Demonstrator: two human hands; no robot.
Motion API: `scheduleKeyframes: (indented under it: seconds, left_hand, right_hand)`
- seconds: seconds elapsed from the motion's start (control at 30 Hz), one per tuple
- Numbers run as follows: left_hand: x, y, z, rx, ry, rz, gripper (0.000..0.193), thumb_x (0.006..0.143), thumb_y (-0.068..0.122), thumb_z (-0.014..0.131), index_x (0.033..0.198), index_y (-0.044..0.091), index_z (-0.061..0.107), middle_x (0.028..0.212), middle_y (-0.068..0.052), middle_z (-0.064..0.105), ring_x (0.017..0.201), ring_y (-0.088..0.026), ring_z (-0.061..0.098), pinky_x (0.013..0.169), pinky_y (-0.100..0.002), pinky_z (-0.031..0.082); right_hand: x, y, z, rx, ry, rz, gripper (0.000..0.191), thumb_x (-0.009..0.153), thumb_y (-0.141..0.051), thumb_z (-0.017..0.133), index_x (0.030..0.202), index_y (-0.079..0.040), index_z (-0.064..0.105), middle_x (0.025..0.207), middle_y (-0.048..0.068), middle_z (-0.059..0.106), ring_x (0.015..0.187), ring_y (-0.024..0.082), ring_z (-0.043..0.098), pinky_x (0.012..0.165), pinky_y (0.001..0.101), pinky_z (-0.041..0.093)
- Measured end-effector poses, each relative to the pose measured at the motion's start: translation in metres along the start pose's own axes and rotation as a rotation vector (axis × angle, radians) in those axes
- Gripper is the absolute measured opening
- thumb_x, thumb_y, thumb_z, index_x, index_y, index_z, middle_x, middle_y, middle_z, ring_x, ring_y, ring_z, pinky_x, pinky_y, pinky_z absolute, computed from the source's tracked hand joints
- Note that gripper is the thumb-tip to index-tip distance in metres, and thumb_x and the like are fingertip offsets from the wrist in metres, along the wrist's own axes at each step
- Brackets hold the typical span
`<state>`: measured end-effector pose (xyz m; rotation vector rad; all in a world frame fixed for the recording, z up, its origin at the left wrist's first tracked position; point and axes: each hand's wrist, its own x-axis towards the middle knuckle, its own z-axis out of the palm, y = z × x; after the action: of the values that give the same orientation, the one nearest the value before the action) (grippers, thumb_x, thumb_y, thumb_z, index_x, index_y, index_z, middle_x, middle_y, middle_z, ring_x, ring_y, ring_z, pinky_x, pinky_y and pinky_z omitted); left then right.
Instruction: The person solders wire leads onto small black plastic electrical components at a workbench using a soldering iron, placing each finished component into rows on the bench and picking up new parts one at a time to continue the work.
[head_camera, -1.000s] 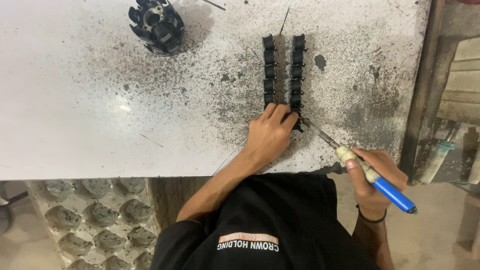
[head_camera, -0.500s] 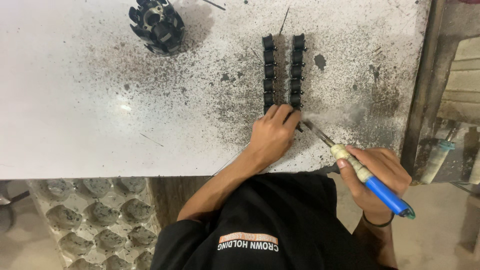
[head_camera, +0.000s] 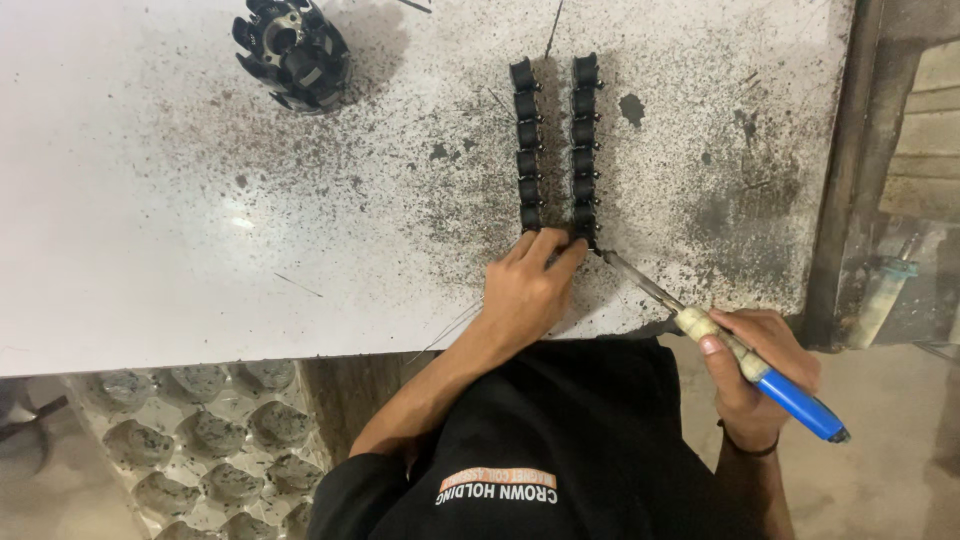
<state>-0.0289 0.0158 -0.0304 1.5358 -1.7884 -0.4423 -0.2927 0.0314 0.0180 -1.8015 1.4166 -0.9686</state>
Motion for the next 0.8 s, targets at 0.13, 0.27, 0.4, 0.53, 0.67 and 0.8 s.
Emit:
scheduleKeyframes:
  seconds: [0.13,0.27,0.4,0.53,0.67,0.8]
  left_hand:
    - [-0.003,-0.003,0.009,0.043,-0.016,0.014,0.029,0.081,-0.001,0.070,0.109,0.006,0.075,0.101,-0.004,0.064,0.087,-0.020,0.064,0.056,-0.033,0.055]
    - [-0.003,-0.003,0.012,0.042,-0.017,0.035,0.030,0.076,0.000,0.071,0.105,0.006,0.076,0.099,-0.004,0.063,0.089,-0.020,0.064,0.057,-0.034,0.056]
    - [-0.002,-0.003,0.014,0.029,-0.025,0.055,0.031,0.072,0.000,0.070,0.102,0.006,0.075,0.099,-0.004,0.063,0.090,-0.021,0.063,0.060,-0.034,0.057]
    - [-0.001,-0.004,0.015,0.041,-0.020,0.051,0.030,0.073,-0.001,0.070,0.102,0.006,0.075,0.099,-0.004,0.063,0.090,-0.020,0.063,0.062,-0.033,0.058]
    - [0.000,-0.003,0.016,0.043,-0.057,0.054,0.029,0.074,-0.002,0.070,0.102,0.004,0.075,0.098,-0.005,0.064,0.090,-0.021,0.063,0.057,-0.033,0.056]
    - [0.000,-0.001,0.021,0.043,-0.075,0.067,0.030,0.077,-0.002,0.070,0.106,0.003,0.074,0.100,-0.006,0.064,0.092,-0.022,0.063,0.059,-0.033,0.058]
  right_hand:
    - [0.000,0.005,0.000,0.030,-0.012,-0.039,0.024,0.093,-0.011,0.078,0.112,0.004,0.072,0.099,0.017,0.075,0.091,0.023,0.073,0.084,0.0295,0.057]
    - [0.000,0.005,0.000,-0.004,-0.025,-0.051,0.023,0.096,-0.013,0.079,0.111,0.004,0.072,0.100,0.016,0.075,0.092,0.024,0.074,0.086,0.0303,0.057]
    - [0.001,0.003,0.001,-0.022,-0.026,-0.062,0.026,0.095,-0.013,0.079,0.115,0.002,0.073,0.098,0.015,0.076,0.090,0.023,0.074,0.084,0.0303,0.057]
    - [0.003,-0.001,0.002,-0.030,-0.022,-0.053,0.022,0.096,-0.013,0.079,0.110,0.004,0.073,0.098,0.016,0.075,0.090,0.023,0.074,0.083,0.0297,0.057]
    - [0.009,-0.009,0.004,-0.031,-0.028,-0.052,0.023,0.095,-0.011,0.079,0.112,0.003,0.073,0.096,0.015,0.075,0.089,0.022,0.074,0.081,0.0290,0.056]
    - [0.016,-0.022,0.006,-0.126,-0.065,-0.078,0.022,0.091,-0.009,0.079,0.110,0.002,0.074,0.092,0.014,0.075,0.085,0.022,0.073,0.079,0.0302,0.056]
